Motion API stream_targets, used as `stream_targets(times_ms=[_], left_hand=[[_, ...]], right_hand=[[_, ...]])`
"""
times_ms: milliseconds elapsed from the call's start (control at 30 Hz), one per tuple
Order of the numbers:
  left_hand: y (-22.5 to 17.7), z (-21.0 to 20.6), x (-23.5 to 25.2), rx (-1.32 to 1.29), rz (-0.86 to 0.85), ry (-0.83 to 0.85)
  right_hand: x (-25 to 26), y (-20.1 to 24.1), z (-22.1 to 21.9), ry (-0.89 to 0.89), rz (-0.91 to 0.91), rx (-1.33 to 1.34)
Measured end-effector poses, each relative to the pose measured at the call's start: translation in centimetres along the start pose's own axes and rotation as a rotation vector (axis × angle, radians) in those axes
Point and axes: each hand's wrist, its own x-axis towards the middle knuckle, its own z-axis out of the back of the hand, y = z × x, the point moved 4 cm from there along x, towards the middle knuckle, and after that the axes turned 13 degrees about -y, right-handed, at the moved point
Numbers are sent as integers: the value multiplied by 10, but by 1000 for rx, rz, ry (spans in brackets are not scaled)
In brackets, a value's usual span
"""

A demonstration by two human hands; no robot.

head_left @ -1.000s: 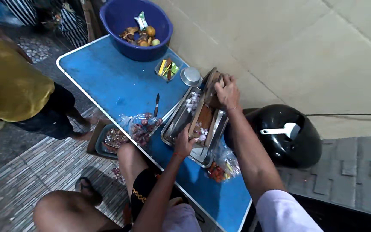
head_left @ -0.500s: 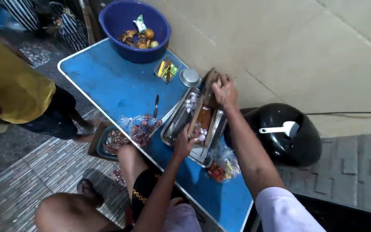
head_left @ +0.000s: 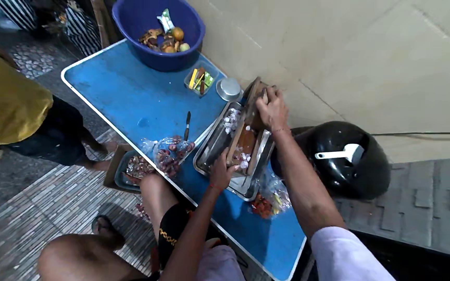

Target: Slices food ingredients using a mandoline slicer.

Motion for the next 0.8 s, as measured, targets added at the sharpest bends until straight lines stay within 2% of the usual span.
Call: stream_targets(times_ms=[100,200,267,333,500,567,800], left_hand=[[2,-1,-2,7,-11,9],[3,0,-4,-26,-23,-15],[4,-2,-5,-50,-32,-27],[3,-3,-4,-57,-30,-40],[1,-2,-1,-38,-26,-14],[1,-1,-1,-36,-21,-4],[3,-2,-6,-52,-17,-10]], right_hand=[[-22,2,6,-11,6,-11],[-78,10,22,-3,70,14],[-97,8,25,5,88,12],[-86,6,20,-8,86,-6],[-5,-4,-1,-12,-12,17],[-2,-3,-2,-7,-14,20],[-104,9,28,19,68,12]])
